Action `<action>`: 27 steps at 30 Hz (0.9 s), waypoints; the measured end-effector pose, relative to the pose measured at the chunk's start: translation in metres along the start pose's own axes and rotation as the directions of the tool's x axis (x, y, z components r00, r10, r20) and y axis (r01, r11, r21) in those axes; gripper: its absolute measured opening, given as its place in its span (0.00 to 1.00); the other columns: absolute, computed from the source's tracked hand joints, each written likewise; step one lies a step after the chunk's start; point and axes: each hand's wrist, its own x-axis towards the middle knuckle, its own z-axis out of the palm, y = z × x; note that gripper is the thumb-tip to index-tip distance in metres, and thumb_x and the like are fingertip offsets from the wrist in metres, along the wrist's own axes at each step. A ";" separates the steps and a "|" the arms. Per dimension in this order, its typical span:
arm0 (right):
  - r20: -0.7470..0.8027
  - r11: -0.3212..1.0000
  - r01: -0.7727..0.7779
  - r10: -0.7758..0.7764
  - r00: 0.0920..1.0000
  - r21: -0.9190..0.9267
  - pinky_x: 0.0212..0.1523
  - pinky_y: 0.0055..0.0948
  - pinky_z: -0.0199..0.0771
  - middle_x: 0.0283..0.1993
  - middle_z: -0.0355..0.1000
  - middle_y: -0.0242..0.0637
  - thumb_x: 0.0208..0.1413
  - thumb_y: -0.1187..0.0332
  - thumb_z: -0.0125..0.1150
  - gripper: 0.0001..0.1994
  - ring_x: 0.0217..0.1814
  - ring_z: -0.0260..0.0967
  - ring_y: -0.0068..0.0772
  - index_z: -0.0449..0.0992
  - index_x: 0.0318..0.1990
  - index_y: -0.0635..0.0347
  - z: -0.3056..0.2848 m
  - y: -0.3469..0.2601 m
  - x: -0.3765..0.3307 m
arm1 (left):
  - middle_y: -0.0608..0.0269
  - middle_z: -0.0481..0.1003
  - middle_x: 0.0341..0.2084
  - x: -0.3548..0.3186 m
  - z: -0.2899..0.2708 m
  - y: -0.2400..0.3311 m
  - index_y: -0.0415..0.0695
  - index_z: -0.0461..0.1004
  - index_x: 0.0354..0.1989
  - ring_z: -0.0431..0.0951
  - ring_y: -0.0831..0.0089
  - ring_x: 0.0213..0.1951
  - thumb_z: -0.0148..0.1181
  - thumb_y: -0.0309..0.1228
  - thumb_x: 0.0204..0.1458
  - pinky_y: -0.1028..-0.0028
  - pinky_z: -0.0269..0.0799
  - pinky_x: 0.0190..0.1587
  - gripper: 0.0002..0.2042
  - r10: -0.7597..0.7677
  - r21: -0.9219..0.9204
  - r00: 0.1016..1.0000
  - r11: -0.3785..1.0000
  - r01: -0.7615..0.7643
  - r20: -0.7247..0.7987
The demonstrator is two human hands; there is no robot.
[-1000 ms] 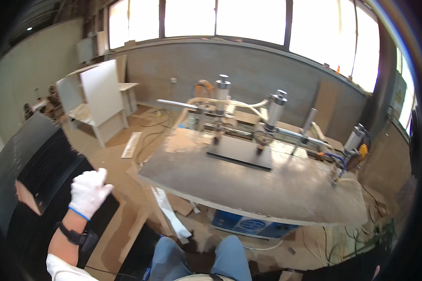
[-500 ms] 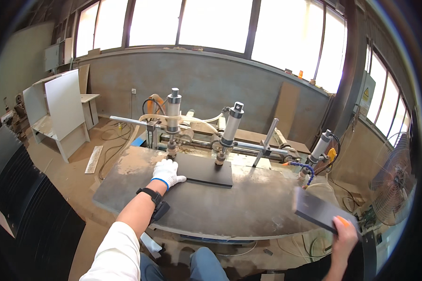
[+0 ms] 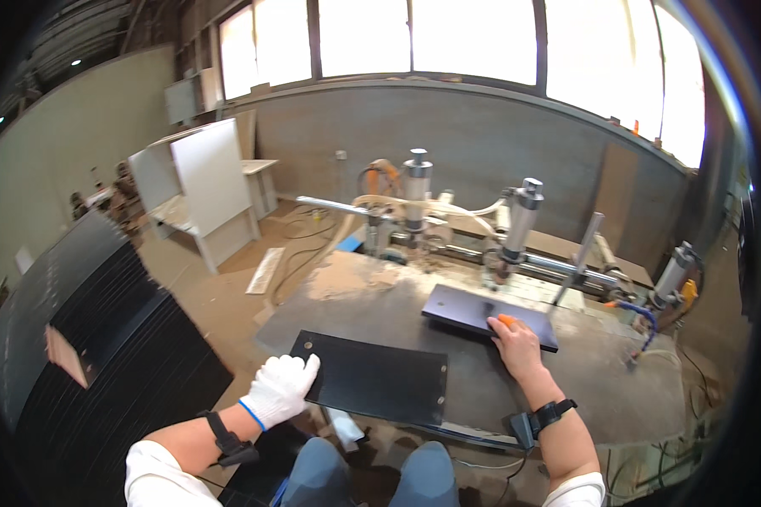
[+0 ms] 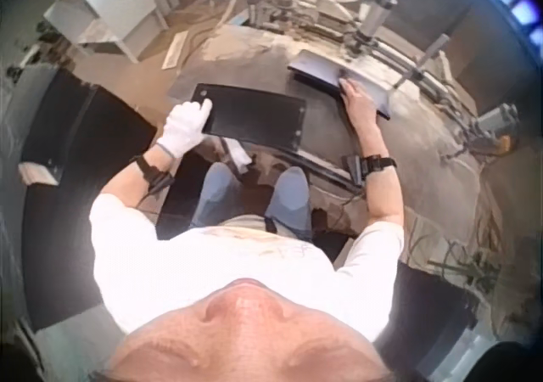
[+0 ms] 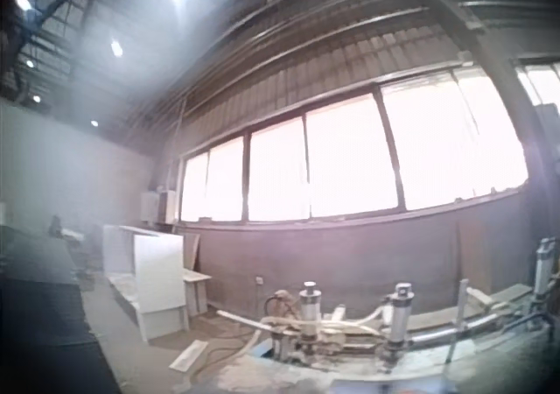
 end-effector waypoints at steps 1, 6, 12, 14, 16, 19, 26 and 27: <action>0.057 0.999 -0.029 0.027 0.998 0.041 0.59 0.41 0.72 0.56 0.74 0.42 0.50 0.64 0.68 0.19 0.61 0.70 0.45 0.78 0.52 0.51 0.014 0.002 0.006 | 0.58 0.73 0.27 -0.016 -0.004 -0.012 0.44 0.71 0.53 0.78 0.57 0.31 0.68 0.43 0.43 0.59 0.75 0.32 0.28 -0.029 0.033 0.999 0.999 0.028 0.041; 0.164 0.988 -0.020 -0.006 0.986 0.155 0.60 0.42 0.72 0.55 0.76 0.42 0.49 0.61 0.70 0.21 0.63 0.68 0.48 0.78 0.52 0.50 0.058 0.003 0.050 | 0.65 0.67 0.19 -0.089 -0.054 -0.059 0.49 0.77 0.45 0.70 0.67 0.22 0.62 0.32 0.39 0.65 0.64 0.21 0.19 0.022 0.298 0.973 0.953 0.048 -0.229; 0.194 0.989 -0.032 0.003 0.981 0.147 0.61 0.42 0.71 0.56 0.76 0.42 0.49 0.62 0.70 0.20 0.64 0.67 0.49 0.79 0.51 0.51 0.081 -0.023 0.068 | 0.63 0.68 0.21 -0.171 -0.119 -0.108 0.46 0.75 0.43 0.73 0.64 0.25 0.67 0.34 0.40 0.64 0.66 0.27 0.19 -0.238 0.505 0.912 0.772 0.386 -0.333; 0.246 0.985 -0.130 0.099 0.964 0.111 0.65 0.42 0.67 0.61 0.73 0.44 0.50 0.62 0.69 0.23 0.69 0.63 0.50 0.77 0.55 0.51 0.075 -0.029 0.066 | 0.60 0.71 0.26 -0.194 -0.124 -0.124 0.46 0.73 0.46 0.75 0.62 0.30 0.71 0.35 0.39 0.63 0.69 0.29 0.23 -0.383 0.506 0.865 0.702 0.501 -0.325; 0.216 0.988 -0.077 0.047 0.975 0.134 0.67 0.43 0.64 0.63 0.70 0.45 0.50 0.63 0.70 0.25 0.71 0.60 0.52 0.75 0.57 0.52 0.059 -0.038 0.064 | 0.59 0.72 0.28 -0.211 -0.120 -0.141 0.45 0.72 0.48 0.76 0.61 0.32 0.71 0.36 0.41 0.62 0.72 0.31 0.24 -0.487 0.504 0.815 0.643 0.577 -0.312; 0.177 0.978 -0.062 0.027 0.984 0.198 0.70 0.44 0.59 0.67 0.66 0.48 0.51 0.66 0.70 0.28 0.74 0.54 0.54 0.72 0.61 0.54 0.020 -0.061 0.062 | 0.58 0.74 0.30 -0.226 -0.106 -0.159 0.43 0.71 0.50 0.78 0.60 0.36 0.70 0.40 0.45 0.61 0.76 0.35 0.25 -0.594 0.506 0.754 0.575 0.643 -0.281; -0.038 0.973 -0.097 0.107 0.994 0.209 0.73 0.43 0.53 0.71 0.61 0.49 0.53 0.70 0.67 0.30 0.76 0.52 0.51 0.68 0.65 0.58 -0.127 -0.061 -0.016 | 0.55 0.82 0.27 -0.233 -0.101 -0.205 0.44 0.84 0.29 0.82 0.57 0.37 0.63 0.56 0.50 0.60 0.77 0.41 0.24 -0.847 0.440 0.528 0.451 0.776 -0.062; -0.069 0.972 -0.183 0.195 0.978 0.145 0.74 0.42 0.50 0.72 0.60 0.48 0.55 0.68 0.65 0.29 0.77 0.52 0.49 0.68 0.66 0.59 -0.155 -0.052 -0.044 | 0.56 0.82 0.26 -0.233 -0.105 -0.212 0.45 0.84 0.29 0.82 0.58 0.36 0.62 0.57 0.51 0.59 0.77 0.41 0.24 -0.835 0.461 0.549 0.477 0.749 -0.027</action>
